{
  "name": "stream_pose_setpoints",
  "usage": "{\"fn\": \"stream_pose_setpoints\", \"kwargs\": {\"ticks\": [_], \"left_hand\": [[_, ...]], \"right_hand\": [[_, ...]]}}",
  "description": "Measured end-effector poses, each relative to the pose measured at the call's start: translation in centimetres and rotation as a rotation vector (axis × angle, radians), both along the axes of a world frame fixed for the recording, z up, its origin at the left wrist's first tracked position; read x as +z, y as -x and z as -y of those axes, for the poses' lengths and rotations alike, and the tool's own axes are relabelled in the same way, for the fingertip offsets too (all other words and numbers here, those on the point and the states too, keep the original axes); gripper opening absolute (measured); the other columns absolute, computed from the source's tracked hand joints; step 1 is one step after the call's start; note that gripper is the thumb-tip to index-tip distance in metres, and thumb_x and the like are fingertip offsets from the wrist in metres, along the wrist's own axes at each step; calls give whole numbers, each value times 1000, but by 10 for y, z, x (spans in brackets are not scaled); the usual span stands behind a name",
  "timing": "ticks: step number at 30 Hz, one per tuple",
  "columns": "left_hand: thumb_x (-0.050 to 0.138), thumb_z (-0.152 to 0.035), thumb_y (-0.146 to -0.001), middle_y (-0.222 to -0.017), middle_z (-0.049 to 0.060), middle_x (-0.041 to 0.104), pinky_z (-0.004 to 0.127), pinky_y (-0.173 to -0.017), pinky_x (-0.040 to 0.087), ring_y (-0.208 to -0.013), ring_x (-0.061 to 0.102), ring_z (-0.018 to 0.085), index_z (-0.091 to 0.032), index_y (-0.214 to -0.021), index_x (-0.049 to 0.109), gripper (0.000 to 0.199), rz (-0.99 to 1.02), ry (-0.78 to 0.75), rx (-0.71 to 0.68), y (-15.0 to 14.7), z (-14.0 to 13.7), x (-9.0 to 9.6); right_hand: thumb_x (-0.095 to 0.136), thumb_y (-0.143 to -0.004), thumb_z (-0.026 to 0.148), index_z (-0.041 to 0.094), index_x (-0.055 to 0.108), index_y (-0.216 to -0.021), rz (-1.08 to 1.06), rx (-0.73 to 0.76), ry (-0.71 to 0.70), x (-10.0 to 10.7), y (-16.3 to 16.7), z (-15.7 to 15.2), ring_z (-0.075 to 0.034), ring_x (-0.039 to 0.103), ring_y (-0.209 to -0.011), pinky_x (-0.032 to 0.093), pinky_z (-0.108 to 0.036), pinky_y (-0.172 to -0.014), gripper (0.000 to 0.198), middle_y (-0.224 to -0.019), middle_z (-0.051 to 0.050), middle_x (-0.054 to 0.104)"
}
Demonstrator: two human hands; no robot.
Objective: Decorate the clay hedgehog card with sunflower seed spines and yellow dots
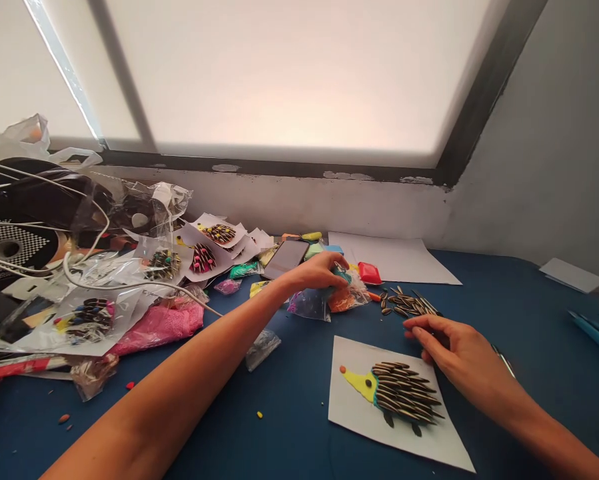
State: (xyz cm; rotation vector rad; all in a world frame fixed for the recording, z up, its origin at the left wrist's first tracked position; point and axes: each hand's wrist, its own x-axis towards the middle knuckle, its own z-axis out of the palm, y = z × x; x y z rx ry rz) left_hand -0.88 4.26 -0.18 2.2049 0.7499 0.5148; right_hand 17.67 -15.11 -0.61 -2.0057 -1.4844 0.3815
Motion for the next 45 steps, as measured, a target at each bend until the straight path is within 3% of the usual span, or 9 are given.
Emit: {"fn": "stream_pose_setpoints", "kwargs": {"ticks": [7,11,17,22,26,30,35,40,45], "left_hand": [[68,-28,-70,-78,1,60,23,-62,42,-73,56,14,-11,-107,68,40,25,-29,18,3,-2,9],[64,-32,-77,-77,1,62,22,-60,44,-68,57,13,-11,-112,64,41,35,-61,137,4,-6,10],[69,-22,-70,-112,12,66,32,-87,48,-103,61,27,-13,-127,55,59,-61,-194,317,15,-20,4],[53,-9,-80,-138,16,53,35,-110,32,-131,46,26,-12,-134,51,54,-100,-323,282,13,-13,12],[52,-20,-86,-112,11,68,30,-95,45,-108,61,22,-13,-109,67,28,-156,-353,138,-1,8,16],[70,-25,-70,-100,9,70,29,-81,50,-98,64,25,-15,-107,68,38,-357,-364,-72,-6,18,9],[65,-13,-69,-130,15,60,31,-93,47,-118,57,27,-11,-132,54,64,-320,-413,1,1,8,10],[47,-16,-88,-119,10,66,30,-97,45,-111,61,20,-13,-118,63,34,-212,-461,43,-4,10,12],[60,-13,-79,-110,9,68,29,-93,46,-107,61,23,-15,-105,70,29,-299,-486,-71,-11,13,-8]], "right_hand": [[50,-73,55,22,72,-81,30,-10,-12,0,-5,0,-21,58,-48,43,-34,-48,40,-69,-7,73],[49,-73,53,24,72,-81,63,-3,-32,0,-7,0,-24,63,-54,44,-36,-52,38,-74,-6,75],[47,-74,51,25,74,-84,119,7,-39,-1,-9,3,-30,71,-75,50,-41,-67,39,-86,-7,78],[45,-75,51,24,75,-89,171,-8,-30,-2,-11,3,-31,71,-78,51,-43,-70,43,-90,-6,78],[43,-75,50,26,75,-87,205,-7,-32,-1,-12,2,-30,72,-79,52,-42,-70,42,-90,-4,79],[42,-77,49,27,74,-87,238,8,-35,-2,-12,3,-28,72,-78,53,-42,-69,40,-90,-3,79],[40,-79,48,25,74,-90,286,29,-31,-3,-13,4,-28,72,-80,53,-41,-69,42,-93,-5,78],[39,-81,47,25,74,-94,309,27,14,-3,-14,4,-29,71,-83,52,-42,-73,44,-96,-6,77],[38,-80,46,26,72,-96,336,50,103,-4,-14,4,-30,69,-92,51,-44,-79,43,-106,-6,75]]}}
